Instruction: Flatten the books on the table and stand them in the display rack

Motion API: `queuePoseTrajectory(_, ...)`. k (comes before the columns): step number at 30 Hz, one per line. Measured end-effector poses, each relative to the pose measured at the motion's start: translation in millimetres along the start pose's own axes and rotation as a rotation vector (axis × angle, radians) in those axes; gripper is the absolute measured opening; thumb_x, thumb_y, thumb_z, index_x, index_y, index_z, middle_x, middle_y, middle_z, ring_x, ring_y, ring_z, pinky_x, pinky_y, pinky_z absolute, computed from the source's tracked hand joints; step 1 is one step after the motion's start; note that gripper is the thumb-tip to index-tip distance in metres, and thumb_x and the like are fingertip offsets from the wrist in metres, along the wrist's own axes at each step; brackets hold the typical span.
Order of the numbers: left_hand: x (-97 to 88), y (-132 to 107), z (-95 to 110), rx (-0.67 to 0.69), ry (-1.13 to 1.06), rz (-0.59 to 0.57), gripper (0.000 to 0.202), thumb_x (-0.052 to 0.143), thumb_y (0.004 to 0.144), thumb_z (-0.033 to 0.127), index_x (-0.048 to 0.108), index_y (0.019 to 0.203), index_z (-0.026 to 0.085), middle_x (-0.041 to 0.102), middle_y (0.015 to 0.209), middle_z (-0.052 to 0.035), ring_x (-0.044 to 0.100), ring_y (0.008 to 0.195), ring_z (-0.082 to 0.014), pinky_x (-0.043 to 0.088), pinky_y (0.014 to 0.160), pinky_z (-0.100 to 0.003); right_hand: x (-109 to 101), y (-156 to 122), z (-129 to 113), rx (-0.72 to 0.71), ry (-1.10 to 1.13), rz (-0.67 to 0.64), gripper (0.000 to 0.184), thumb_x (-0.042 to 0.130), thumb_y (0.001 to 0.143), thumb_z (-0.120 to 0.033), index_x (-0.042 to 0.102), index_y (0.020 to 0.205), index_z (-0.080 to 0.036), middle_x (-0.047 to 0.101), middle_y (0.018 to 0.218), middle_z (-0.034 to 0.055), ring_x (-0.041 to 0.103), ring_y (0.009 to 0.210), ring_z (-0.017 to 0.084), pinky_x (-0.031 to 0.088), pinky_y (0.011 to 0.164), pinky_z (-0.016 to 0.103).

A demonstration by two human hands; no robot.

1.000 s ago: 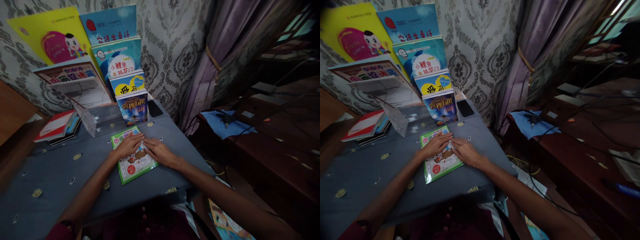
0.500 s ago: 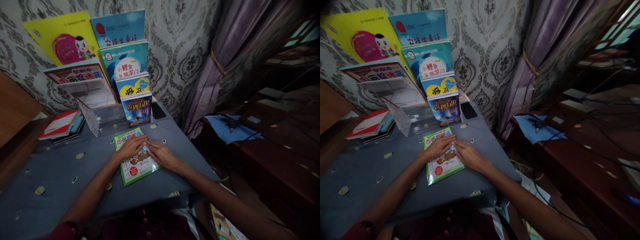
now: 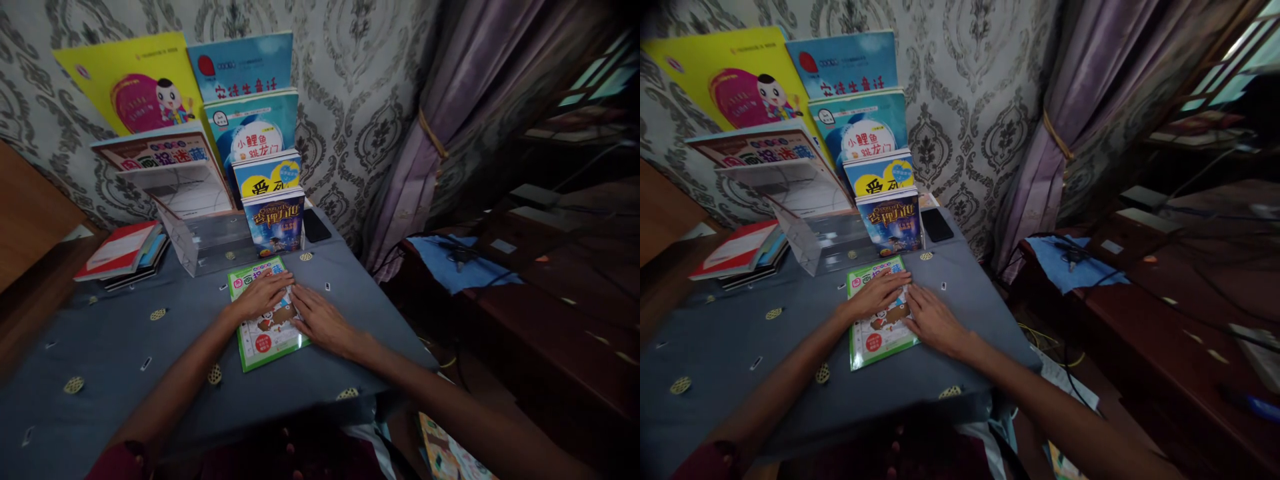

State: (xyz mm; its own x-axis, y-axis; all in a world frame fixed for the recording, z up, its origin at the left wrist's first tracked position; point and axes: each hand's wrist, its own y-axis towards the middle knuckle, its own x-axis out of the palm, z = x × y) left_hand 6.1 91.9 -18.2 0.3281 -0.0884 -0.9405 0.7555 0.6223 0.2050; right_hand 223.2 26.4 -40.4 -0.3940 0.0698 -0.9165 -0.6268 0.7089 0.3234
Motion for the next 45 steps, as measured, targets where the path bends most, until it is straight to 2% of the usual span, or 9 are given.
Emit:
queuePoseTrajectory(7, -5.3, 6.3, -10.6, 0.01, -0.016, -0.012, 0.04, 0.035, 0.106, 0.033, 0.054, 0.14, 0.024, 0.056, 0.146, -0.0072, 0.046, 0.141, -0.0171, 0.025, 0.122, -0.048, 2.6, 8.8, 1.2, 0.004, -0.004, 0.031, 0.054, 0.053, 0.098, -0.031, 0.043, 0.147, -0.01, 0.05, 0.148, 0.0229, 0.045, 0.14, 0.034, 0.044, 0.114, 0.054)
queuePoseTrajectory(11, -4.4, 6.9, -12.5, 0.01, -0.014, 0.005, 0.04, 0.036, 0.105, 0.032, 0.054, 0.14, 0.025, 0.058, 0.145, -0.0068, 0.047, 0.14, -0.0172, 0.027, 0.121, -0.048, 2.5, 10.5, 3.5, -0.003, 0.008, 0.02, 0.054, 0.051, 0.099, -0.032, 0.044, 0.146, -0.007, 0.05, 0.148, 0.0252, 0.046, 0.14, 0.035, 0.043, 0.113, 0.055)
queuePoseTrajectory(18, -3.0, 6.2, -11.4, 0.022, -0.004, 0.028, 0.039, 0.036, 0.105, 0.03, 0.056, 0.138, 0.024, 0.059, 0.144, -0.0057, 0.047, 0.14, -0.0153, 0.027, 0.121, -0.045, 7.3, -1.1, 6.6, -0.012, 0.055, 0.018, 0.056, 0.049, 0.1, -0.035, 0.04, 0.151, -0.012, 0.047, 0.152, 0.021, 0.042, 0.143, 0.033, 0.041, 0.115, 0.055)
queuePoseTrajectory(23, -4.6, 6.7, -7.0, 0.016, 0.071, -0.012, 0.038, 0.037, 0.104, 0.026, 0.057, 0.136, 0.023, 0.056, 0.146, -0.0068, 0.046, 0.141, -0.0165, 0.028, 0.121, -0.046, -0.7, -21.0, 6.3, -0.054, 0.081, -0.022, 0.058, 0.046, 0.102, -0.041, 0.036, 0.153, -0.014, 0.044, 0.155, 0.0191, 0.039, 0.145, 0.03, 0.038, 0.118, 0.054)
queuePoseTrajectory(28, -4.1, 2.6, 10.1, -0.061, 0.147, -0.057, 0.043, 0.039, 0.1, 0.018, 0.053, 0.141, 0.021, 0.049, 0.152, -0.0098, 0.046, 0.141, -0.0214, 0.032, 0.118, -0.049, -11.9, -29.7, 5.5, -0.098, 0.094, -0.056, 0.064, 0.048, 0.101, -0.045, 0.032, 0.156, -0.017, 0.04, 0.157, 0.017, 0.036, 0.147, 0.029, 0.037, 0.118, 0.053)
queuePoseTrajectory(33, -2.4, -2.2, 24.1, -0.028, 0.098, -0.051, 0.039, 0.041, 0.103, 0.027, 0.054, 0.139, 0.023, 0.054, 0.149, -0.0079, 0.045, 0.142, -0.0199, 0.027, 0.121, -0.048, -11.1, -28.5, 5.1, -0.104, 0.078, -0.042, 0.066, 0.053, 0.099, -0.041, 0.031, 0.156, -0.014, 0.043, 0.155, 0.0184, 0.037, 0.146, 0.029, 0.038, 0.118, 0.053)
queuePoseTrajectory(45, 4.8, -4.8, 14.3, 0.02, 0.092, -0.03, 0.04, 0.037, 0.104, 0.028, 0.053, 0.141, 0.023, 0.052, 0.15, -0.0073, 0.043, 0.143, -0.0187, 0.024, 0.121, -0.048, -2.9, -28.4, 4.8, -0.124, 0.027, 0.019, 0.068, 0.059, 0.097, -0.036, 0.031, 0.156, -0.016, 0.047, 0.152, 0.0189, 0.041, 0.144, 0.029, 0.042, 0.116, 0.052)
